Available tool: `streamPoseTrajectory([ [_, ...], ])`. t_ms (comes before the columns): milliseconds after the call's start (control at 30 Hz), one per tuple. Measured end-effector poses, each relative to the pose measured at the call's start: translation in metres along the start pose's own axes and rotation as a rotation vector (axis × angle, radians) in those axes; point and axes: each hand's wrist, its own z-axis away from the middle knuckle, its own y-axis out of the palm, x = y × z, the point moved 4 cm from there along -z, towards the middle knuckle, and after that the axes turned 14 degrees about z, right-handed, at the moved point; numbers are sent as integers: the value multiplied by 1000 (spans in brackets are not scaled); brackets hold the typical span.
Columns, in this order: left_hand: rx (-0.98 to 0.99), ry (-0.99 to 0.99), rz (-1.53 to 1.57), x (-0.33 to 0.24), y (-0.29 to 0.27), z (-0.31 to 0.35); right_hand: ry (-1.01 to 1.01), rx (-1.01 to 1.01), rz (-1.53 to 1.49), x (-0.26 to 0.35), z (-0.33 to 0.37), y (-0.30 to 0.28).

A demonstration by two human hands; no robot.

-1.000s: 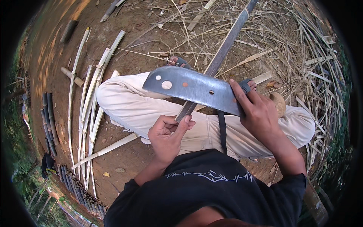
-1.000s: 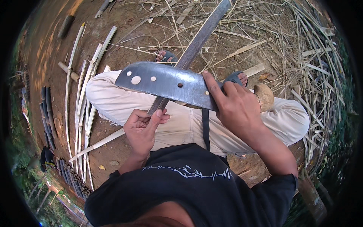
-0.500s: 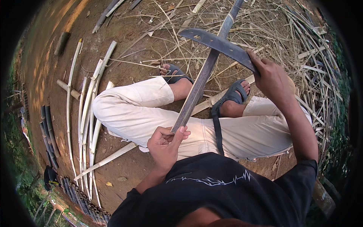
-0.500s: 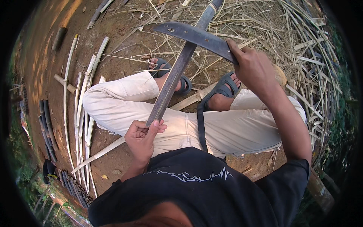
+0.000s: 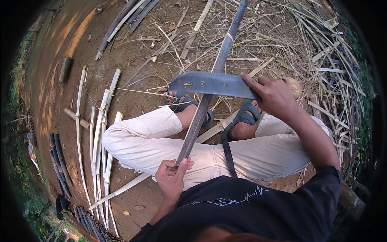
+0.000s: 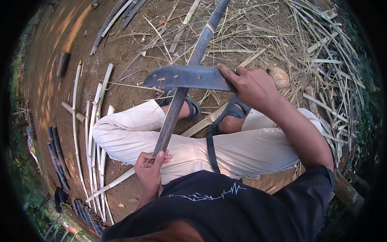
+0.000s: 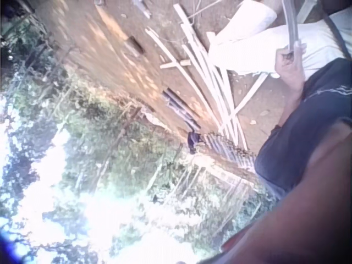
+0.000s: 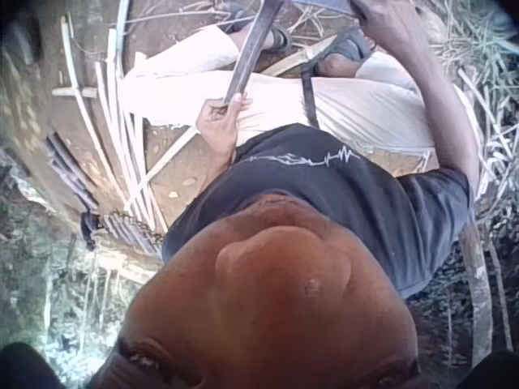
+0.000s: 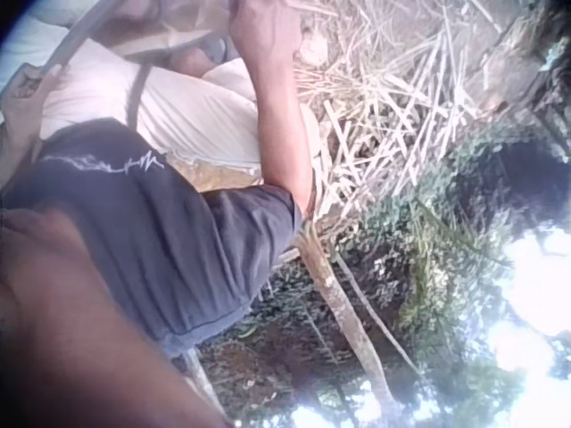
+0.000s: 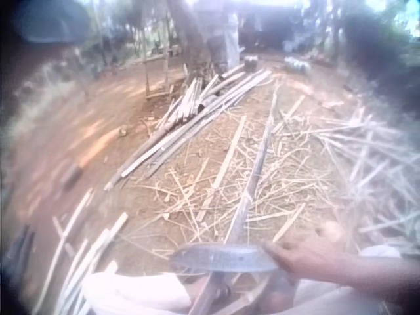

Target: The person carves and shaves a bamboo slat using a large blade, then handles a long bamboo strip, turning and scraping it on several sides.

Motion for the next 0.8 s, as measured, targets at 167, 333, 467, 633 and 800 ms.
streamPoseTrajectory([
  [167,-34,-250,165,-1,3,-8,220,-16,-10,-44,-32,30],
  [333,-7,-368,264,9,0,-18,336,-19,-214,-45,-15,51],
  [467,2,-473,313,10,10,-30,133,29,-308,40,22,26],
  [633,32,-478,464,16,-6,-42,-113,-75,-419,127,67,25],
  [800,90,-253,451,15,-14,-39,-80,-233,-402,166,83,22],
])
